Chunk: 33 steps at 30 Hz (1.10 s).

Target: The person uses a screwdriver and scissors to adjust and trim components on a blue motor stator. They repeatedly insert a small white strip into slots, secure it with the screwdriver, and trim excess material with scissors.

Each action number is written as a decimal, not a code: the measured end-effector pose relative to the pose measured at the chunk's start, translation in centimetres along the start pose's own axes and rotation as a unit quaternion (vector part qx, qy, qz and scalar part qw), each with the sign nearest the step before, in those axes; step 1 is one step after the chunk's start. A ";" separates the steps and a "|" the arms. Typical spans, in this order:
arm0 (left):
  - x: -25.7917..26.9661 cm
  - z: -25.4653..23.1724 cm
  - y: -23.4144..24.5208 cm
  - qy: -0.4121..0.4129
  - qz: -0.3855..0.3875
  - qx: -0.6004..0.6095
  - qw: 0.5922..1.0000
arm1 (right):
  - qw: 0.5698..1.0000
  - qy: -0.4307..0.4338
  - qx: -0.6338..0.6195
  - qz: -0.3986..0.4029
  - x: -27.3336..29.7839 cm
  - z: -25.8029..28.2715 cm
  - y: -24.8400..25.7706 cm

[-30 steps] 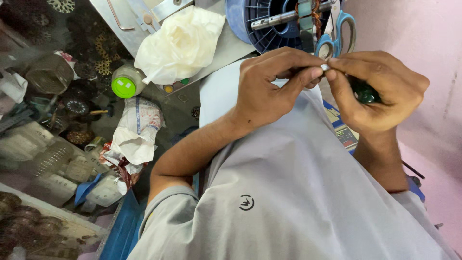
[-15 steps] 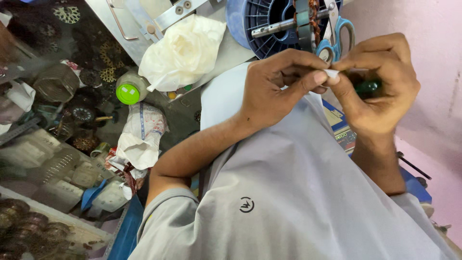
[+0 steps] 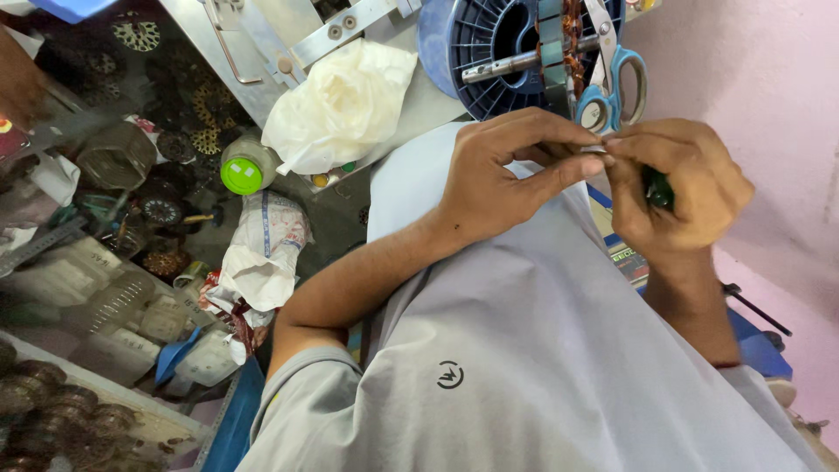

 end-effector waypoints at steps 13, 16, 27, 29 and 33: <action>0.2 -1.0 0.2 -0.102 -0.056 -0.146 0.982 | 0.998 -0.031 -0.042 0.034 -0.9 0.6 0.3; 0.2 -0.7 0.2 -0.094 -0.055 -0.136 0.985 | 0.999 -0.028 -0.028 0.024 -1.2 0.8 -0.2; -0.5 -1.9 2.5 -0.248 -0.048 -0.216 0.943 | 0.932 -0.219 -0.269 0.104 -1.2 -2.6 -0.9; -0.8 -1.7 3.4 -0.274 -0.041 -0.233 0.932 | 0.942 -0.184 -0.258 0.109 -1.6 -3.3 -0.8; -2.2 1.2 5.8 -0.208 -0.062 -0.171 0.961 | 0.987 -0.094 -0.112 0.059 -2.2 -3.0 -0.8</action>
Point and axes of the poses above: each hand's wrist, its own x-axis away from the middle knuckle, its own y-axis out of the back of the hand, z = x × y, the point moved 5 cm from there along -x, towards the middle knuckle, and after that the axes turned 8 degrees about z, right-handed, at the moved point
